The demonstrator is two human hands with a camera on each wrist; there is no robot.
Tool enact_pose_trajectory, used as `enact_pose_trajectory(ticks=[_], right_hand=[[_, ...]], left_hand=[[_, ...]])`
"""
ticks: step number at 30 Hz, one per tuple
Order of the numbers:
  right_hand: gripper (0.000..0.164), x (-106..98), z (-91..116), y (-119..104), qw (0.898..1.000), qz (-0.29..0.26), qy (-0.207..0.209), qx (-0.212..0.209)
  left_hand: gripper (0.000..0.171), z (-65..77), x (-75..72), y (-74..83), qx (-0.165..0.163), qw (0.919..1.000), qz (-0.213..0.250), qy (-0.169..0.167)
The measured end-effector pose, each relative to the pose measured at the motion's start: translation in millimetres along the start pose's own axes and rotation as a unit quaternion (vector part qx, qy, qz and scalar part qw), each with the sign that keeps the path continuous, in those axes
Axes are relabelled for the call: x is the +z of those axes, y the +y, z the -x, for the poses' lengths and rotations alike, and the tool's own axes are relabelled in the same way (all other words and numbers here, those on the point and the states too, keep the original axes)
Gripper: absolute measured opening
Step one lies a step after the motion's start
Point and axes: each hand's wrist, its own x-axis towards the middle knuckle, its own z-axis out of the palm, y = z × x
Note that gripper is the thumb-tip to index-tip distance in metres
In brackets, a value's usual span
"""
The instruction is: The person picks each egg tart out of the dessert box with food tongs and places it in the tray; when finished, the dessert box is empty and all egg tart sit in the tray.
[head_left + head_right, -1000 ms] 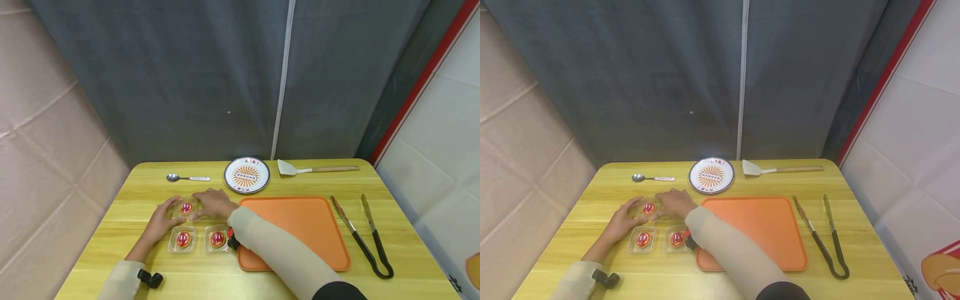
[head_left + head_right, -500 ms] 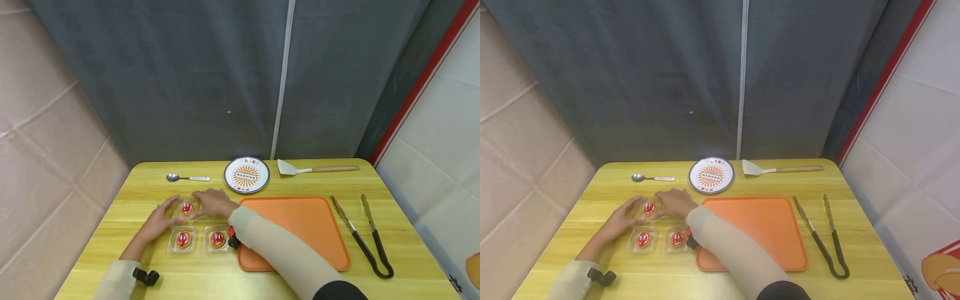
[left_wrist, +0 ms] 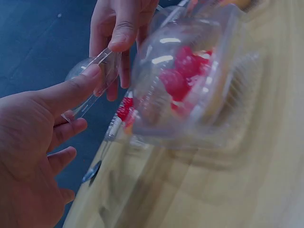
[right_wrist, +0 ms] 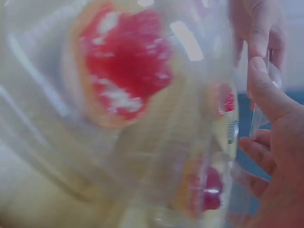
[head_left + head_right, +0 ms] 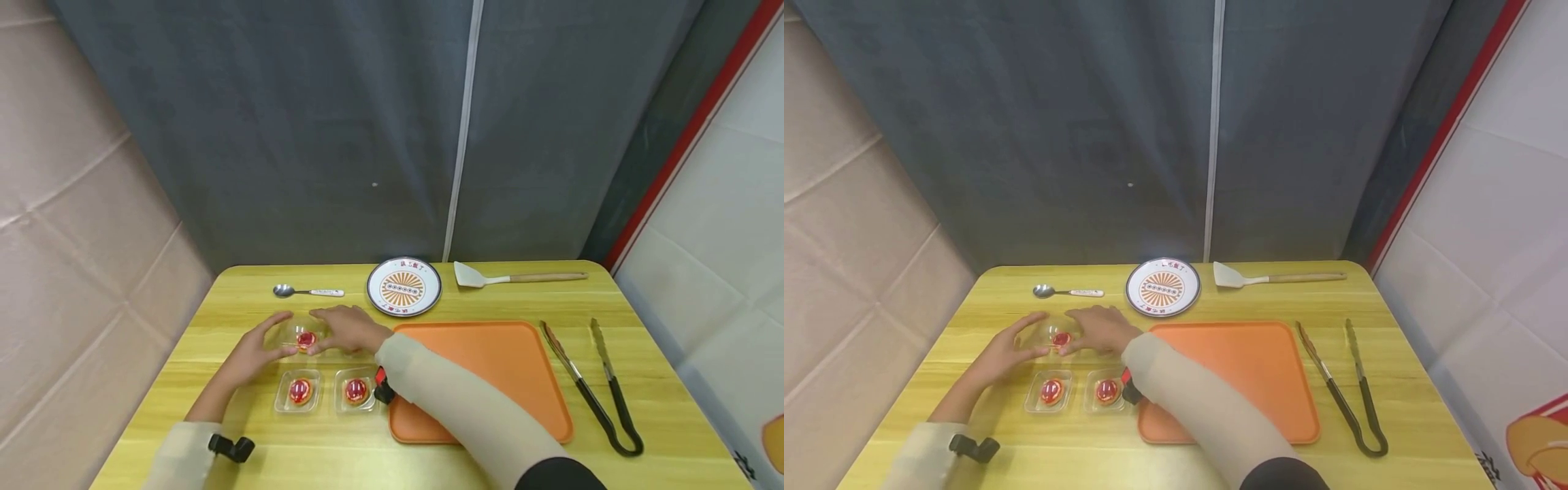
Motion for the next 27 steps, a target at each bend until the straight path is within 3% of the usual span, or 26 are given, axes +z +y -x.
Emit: enact_pose_trajectory(ticks=[4, 9, 12, 13, 15, 18, 19, 23, 27], right_hand=[[0.092, -12.1, 1.8, -2.8, 0.997, -0.05, 0.014, -0.055], [0.083, -22.0, 5.5, -3.1, 0.984, -0.136, 0.006, -0.117], [0.076, -25.1, 8.0, -2.5, 0.97, -0.214, -0.009, -0.116], [0.073, -26.2, 9.2, -2.5, 0.961, -0.254, -0.019, -0.11], [0.066, -28.4, 11.6, -1.9, 0.932, -0.349, -0.043, -0.092], [0.057, -31.3, 14.3, -0.3, 0.874, -0.475, -0.086, -0.057], [0.055, -32.1, 14.9, 0.6, 0.851, -0.512, -0.102, -0.045], [0.057, -32.7, 14.3, 5.6, 0.779, -0.606, -0.16, -0.017], [0.067, -32.3, 14.1, 9.7, 0.73, -0.655, -0.196, 0.001]], left_hand=[[0.08, -0.3, -6.8, 6.5, 0.0, 1.0, 0.0, 0.001], [0.082, 0.5, -13.3, 14.3, 0.002, 0.9999, 0.01, 0.0], [0.082, 2.5, -14.9, 20.5, 0.008, 0.9999, 0.013, 0.004], [0.083, 3.5, -14.8, 23.2, 0.012, 0.9998, 0.01, 0.009], [0.089, 5.2, -14.0, 29.0, 0.031, 0.9992, -0.002, 0.025], [0.106, 6.7, -11.5, 39.2, 0.092, 0.9925, -0.055, 0.059], [0.112, 6.9, -10.5, 42.8, 0.116, 0.9876, -0.078, 0.071], [0.123, 7.7, -8.0, 53.6, 0.187, 0.9624, -0.168, 0.104], [0.123, 9.4, -7.9, 57.8, 0.21, 0.947, -0.211, 0.121]])
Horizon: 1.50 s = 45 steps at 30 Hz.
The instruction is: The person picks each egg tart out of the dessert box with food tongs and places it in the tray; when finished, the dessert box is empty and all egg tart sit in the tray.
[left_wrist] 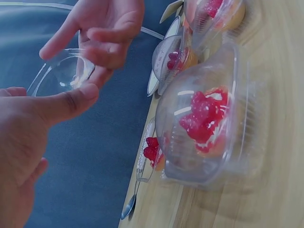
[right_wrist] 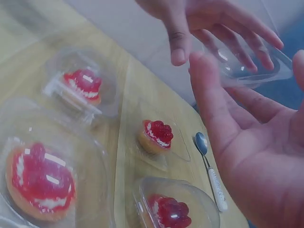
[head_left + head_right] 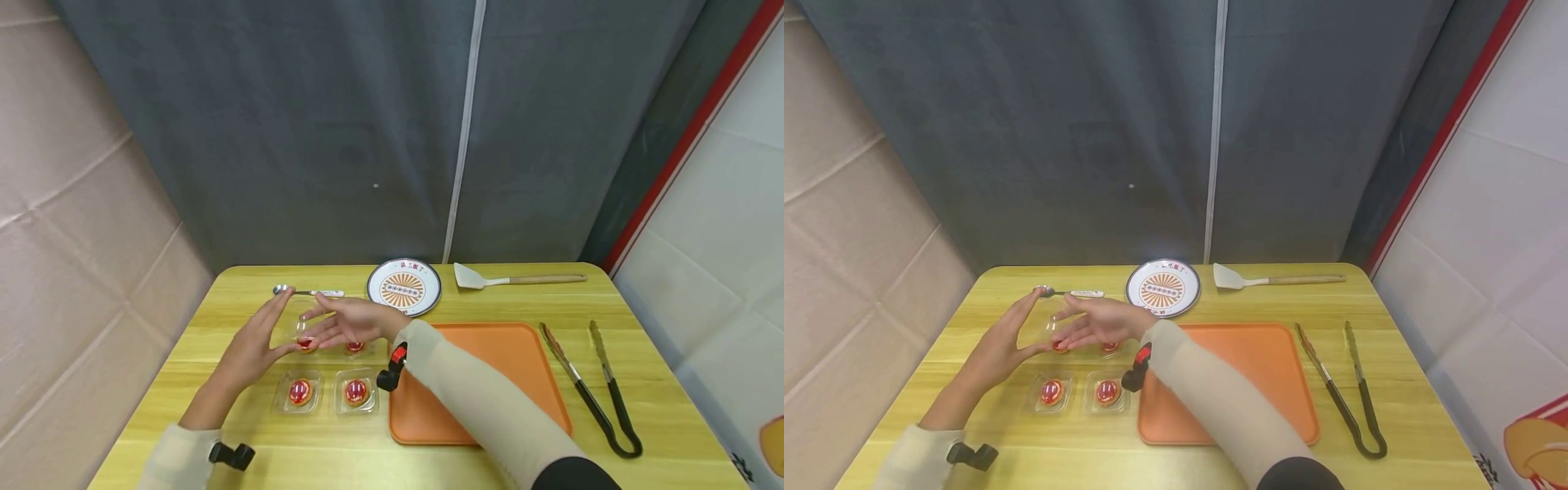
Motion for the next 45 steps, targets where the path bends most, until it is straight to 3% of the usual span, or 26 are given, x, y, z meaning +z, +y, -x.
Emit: enact_pose_trajectory(ticks=[6, 9, 11, 12, 14, 17, 19, 21, 28, 34, 38, 43, 45], right_hand=[[0.073, 1.0, -3.4, 2.4, 0.999, -0.047, 0.001, 0.023], [0.07, 3.1, -7.9, 3.8, 0.999, -0.016, 0.029, 0.012], [0.065, 5.6, -12.4, 5.4, 0.997, 0.036, 0.064, -0.022], [0.063, 7.6, -14.9, 6.3, 0.992, 0.077, 0.087, -0.042], [0.067, 11.4, -21.3, 8.9, 0.97, 0.182, 0.135, -0.083], [0.084, 16.8, -33.0, 13.2, 0.919, 0.333, 0.18, -0.111], [0.092, 19.4, -41.0, 16.5, 0.889, 0.401, 0.189, -0.116], [0.096, 21.8, -48.4, 19.7, 0.873, 0.431, 0.193, -0.119], [0.093, 25.1, -68.2, 25.1, 0.849, 0.461, 0.232, -0.109], [0.088, 18.9, -85.3, 27.7, 0.821, 0.491, 0.276, -0.093], [0.083, 13.4, -94.3, 27.9, 0.81, 0.497, 0.301, -0.072], [0.08, 8.5, -98.8, 24.7, 0.807, 0.504, 0.306, -0.028], [0.079, 7.6, -98.4, 22.8, 0.802, 0.513, 0.307, -0.015]], left_hand=[[0.116, 3.2, -1.5, -2.6, 0.004, 1.0, -0.003, 0.003], [0.112, 4.8, -3.3, -8.3, -0.023, 0.999, 0.032, -0.022], [0.108, 7.0, -4.3, -16.1, -0.055, 0.9951, 0.068, -0.048], [0.106, 8.7, -4.8, -20.9, -0.072, 0.9918, 0.087, -0.06], [0.102, 13.0, -5.2, -32.0, -0.104, 0.9837, 0.121, -0.083], [0.1, 19.5, -5.5, -47.8, -0.137, 0.9725, 0.156, -0.106], [0.099, 22.1, -5.4, -56.6, -0.147, 0.9677, 0.169, -0.115], [0.098, 22.8, -5.2, -64.4, -0.152, 0.9644, 0.178, -0.122], [0.095, 17.4, -3.2, -84.3, -0.164, 0.95, 0.224, -0.143], [0.093, 8.6, 10.1, -101.7, -0.191, 0.9251, 0.289, -0.155], [0.091, 3.6, 22.5, -112.0, -0.202, 0.9113, 0.328, -0.146], [0.091, -1.0, 32.8, -118.8, -0.218, 0.9084, 0.328, -0.14], [0.09, -3.4, 35.8, -119.5, -0.225, 0.912, 0.314, -0.137]])
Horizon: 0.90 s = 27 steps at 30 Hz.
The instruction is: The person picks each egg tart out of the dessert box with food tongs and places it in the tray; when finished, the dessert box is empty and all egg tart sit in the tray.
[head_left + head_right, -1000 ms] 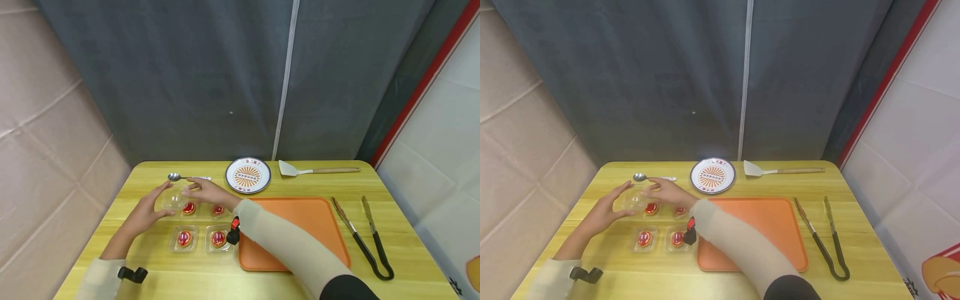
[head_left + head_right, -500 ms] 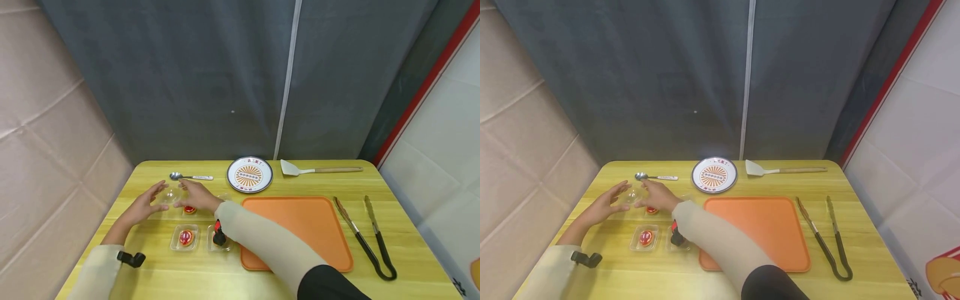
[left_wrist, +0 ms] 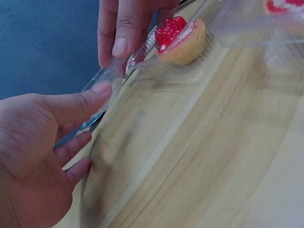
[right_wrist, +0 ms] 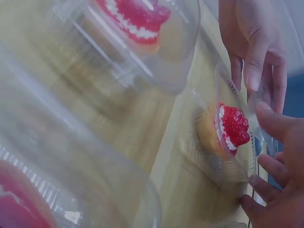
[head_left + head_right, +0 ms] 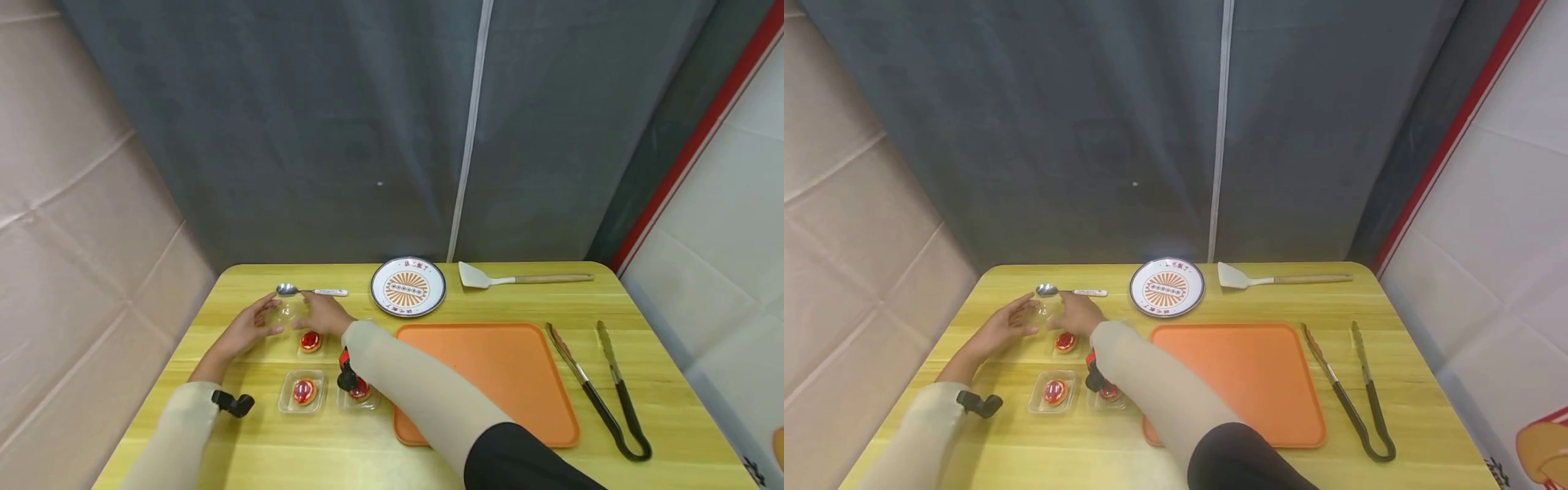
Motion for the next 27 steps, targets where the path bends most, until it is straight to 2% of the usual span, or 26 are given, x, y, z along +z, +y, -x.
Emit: enact_pose_trajectory(ticks=[13, 20, 27], right_hand=[[0.071, 1.1, 0.8, -0.6, 0.998, 0.026, -0.02, 0.055], [0.069, -1.6, 1.5, 0.5, 0.999, 0.016, -0.027, 0.042], [0.071, -10.7, 3.5, -0.1, 0.999, 0.022, -0.04, 0.014]], left_hand=[[0.092, -8.4, 7.4, -6.2, -0.016, 0.9991, -0.039, 0.002], [0.092, -5.9, 7.7, -7.0, -0.035, 0.9986, -0.04, 0.005], [0.094, -2.7, 6.0, -5.0, -0.037, 0.9986, -0.038, 0.003]])
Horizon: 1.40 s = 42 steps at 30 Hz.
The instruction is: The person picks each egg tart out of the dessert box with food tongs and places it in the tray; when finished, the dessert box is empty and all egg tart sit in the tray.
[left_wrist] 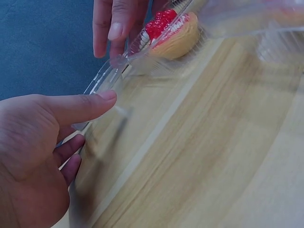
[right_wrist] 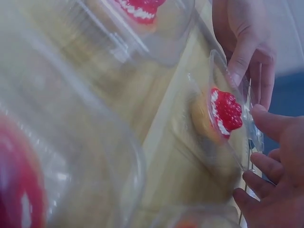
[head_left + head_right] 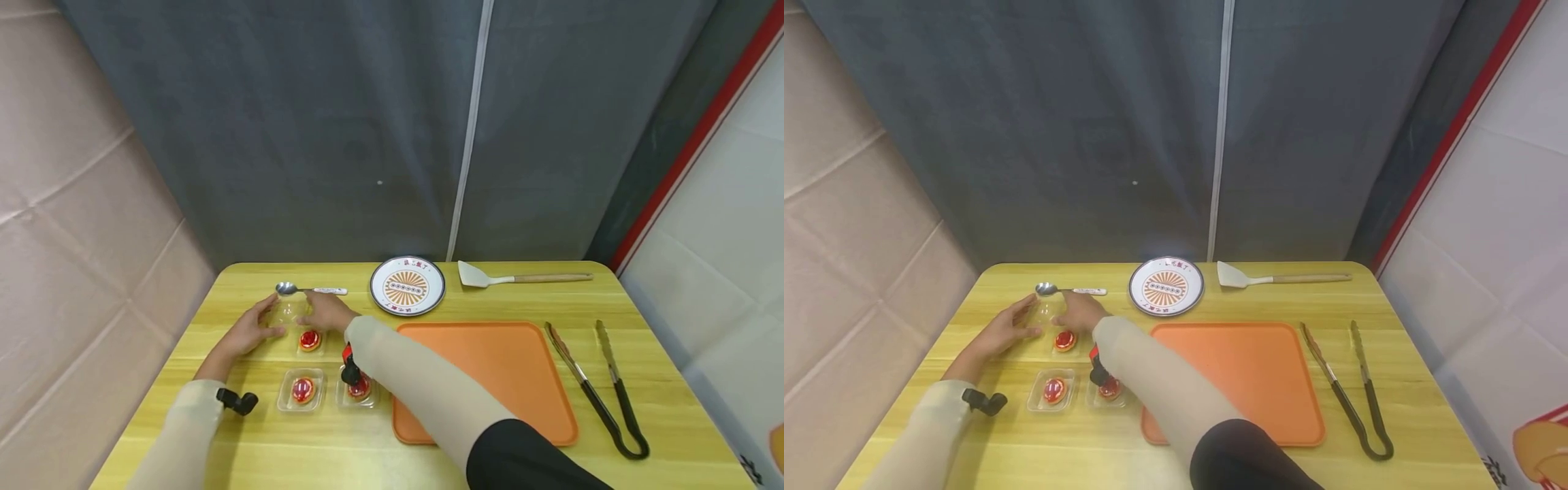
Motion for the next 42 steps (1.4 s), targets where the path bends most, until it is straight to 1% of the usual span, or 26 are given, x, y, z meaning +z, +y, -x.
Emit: enact_pose_trajectory(ticks=[2, 6, 9, 12, 15, 18, 21, 24, 26, 30, 34, 38, 42], right_hand=[[0.072, -2.8, 0.8, 1.5, 1.0, 0.006, 0.002, -0.012], [0.074, -8.6, 6.2, 7.2, 0.999, -0.003, 0.004, -0.035], [0.075, -15.5, 15.1, 9.4, 0.999, -0.017, 0.002, -0.046], [0.074, -24.2, 26.5, 10.1, 0.998, -0.018, 0.001, -0.058], [0.075, -32.5, 39.2, 13.6, 0.997, -0.016, -0.003, -0.078], [0.076, -39.5, 52.6, 22.1, 0.995, -0.008, -0.008, -0.096], [0.077, -45.0, 66.3, 34.3, 0.994, -0.002, -0.012, -0.106], [0.076, -48.2, 79.5, 48.7, 0.994, 0.005, -0.018, -0.107], [0.076, -49.1, 87.8, 57.9, 0.994, 0.01, -0.02, -0.106], [0.081, -48.0, 101.1, 74.9, 0.994, 0.034, -0.024, -0.106], [0.088, -47.4, 112.1, 85.4, 0.993, 0.049, -0.028, -0.109], [0.089, -45.8, 118.2, 93.0, 0.993, 0.043, -0.02, -0.108], [0.087, -43.0, 120.9, 98.1, 0.995, 0.034, -0.007, -0.099]], left_hand=[[0.095, 1.3, -0.7, 1.8, 0.002, 1.0, 0.004, 0.0], [0.098, 4.5, -2.2, 5.0, -0.004, 1.0, 0.007, -0.002], [0.1, 8.2, -3.5, 11.0, -0.007, 0.9999, -0.008, 0.003], [0.099, 15.2, -4.0, 23.0, 0.005, 0.9991, -0.039, 0.016], [0.097, 24.0, -0.3, 41.4, 0.027, 0.9969, -0.069, 0.027], [0.094, 31.8, 10.0, 63.7, 0.05, 0.994, -0.093, 0.03], [0.089, 37.2, 26.0, 83.2, 0.069, 0.9918, -0.106, 0.021], [0.085, 40.0, 44.6, 97.1, 0.075, 0.9915, -0.106, 0.004], [0.082, 40.1, 56.7, 103.1, 0.077, 0.9917, -0.102, -0.01], [0.079, 36.8, 77.2, 109.2, 0.08, 0.9922, -0.089, -0.037], [0.08, 32.6, 91.8, 109.3, 0.09, 0.9907, -0.089, -0.049], [0.08, 29.6, 100.4, 108.7, 0.096, 0.9896, -0.096, -0.047], [0.08, 27.3, 105.0, 107.4, 0.093, 0.9884, -0.114, -0.038]])
